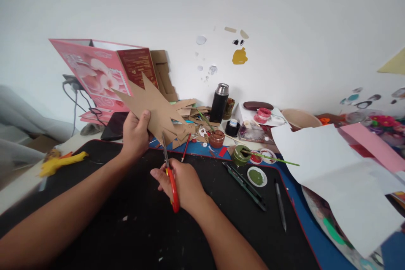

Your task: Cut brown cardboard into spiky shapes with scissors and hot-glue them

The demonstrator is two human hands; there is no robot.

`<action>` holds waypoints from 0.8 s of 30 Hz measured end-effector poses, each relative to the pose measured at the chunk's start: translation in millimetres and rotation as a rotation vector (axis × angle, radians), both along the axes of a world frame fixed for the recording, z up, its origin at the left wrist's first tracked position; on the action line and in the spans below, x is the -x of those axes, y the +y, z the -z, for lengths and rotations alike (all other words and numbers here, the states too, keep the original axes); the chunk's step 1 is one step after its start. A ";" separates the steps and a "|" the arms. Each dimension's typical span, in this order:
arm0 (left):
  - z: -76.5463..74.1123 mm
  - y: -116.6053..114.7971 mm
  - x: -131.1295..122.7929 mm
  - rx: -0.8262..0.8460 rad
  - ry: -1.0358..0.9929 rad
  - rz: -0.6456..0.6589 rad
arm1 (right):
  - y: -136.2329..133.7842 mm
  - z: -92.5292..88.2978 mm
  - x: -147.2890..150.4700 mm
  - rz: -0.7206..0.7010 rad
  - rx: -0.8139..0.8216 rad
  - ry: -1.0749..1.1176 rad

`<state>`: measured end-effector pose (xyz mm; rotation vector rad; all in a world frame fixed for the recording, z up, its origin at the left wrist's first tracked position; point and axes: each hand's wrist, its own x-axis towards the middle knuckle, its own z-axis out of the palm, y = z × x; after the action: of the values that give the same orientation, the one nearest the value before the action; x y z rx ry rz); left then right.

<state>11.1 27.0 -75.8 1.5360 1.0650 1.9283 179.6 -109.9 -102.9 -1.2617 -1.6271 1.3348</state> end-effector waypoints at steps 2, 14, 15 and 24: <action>-0.1 0.5 0.6 -0.007 -0.004 0.000 | 0.9 0.3 -0.5 0.001 0.012 0.014; -4.7 -4.3 -2.6 -0.007 -0.005 0.001 | 0.5 -22.5 -6.6 -0.032 -0.035 -0.091; -5.1 -4.8 -2.4 -0.007 0.002 -0.001 | 0.5 -18.3 -5.9 -0.025 -0.012 -0.063; -11.7 -10.5 -4.5 -0.008 -0.025 0.014 | 0.2 -6.0 -0.2 0.007 0.090 0.178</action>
<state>15.6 16.5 -64.1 1.5160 1.0351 1.9398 179.8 -109.7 -96.8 -1.1625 -1.4531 1.4861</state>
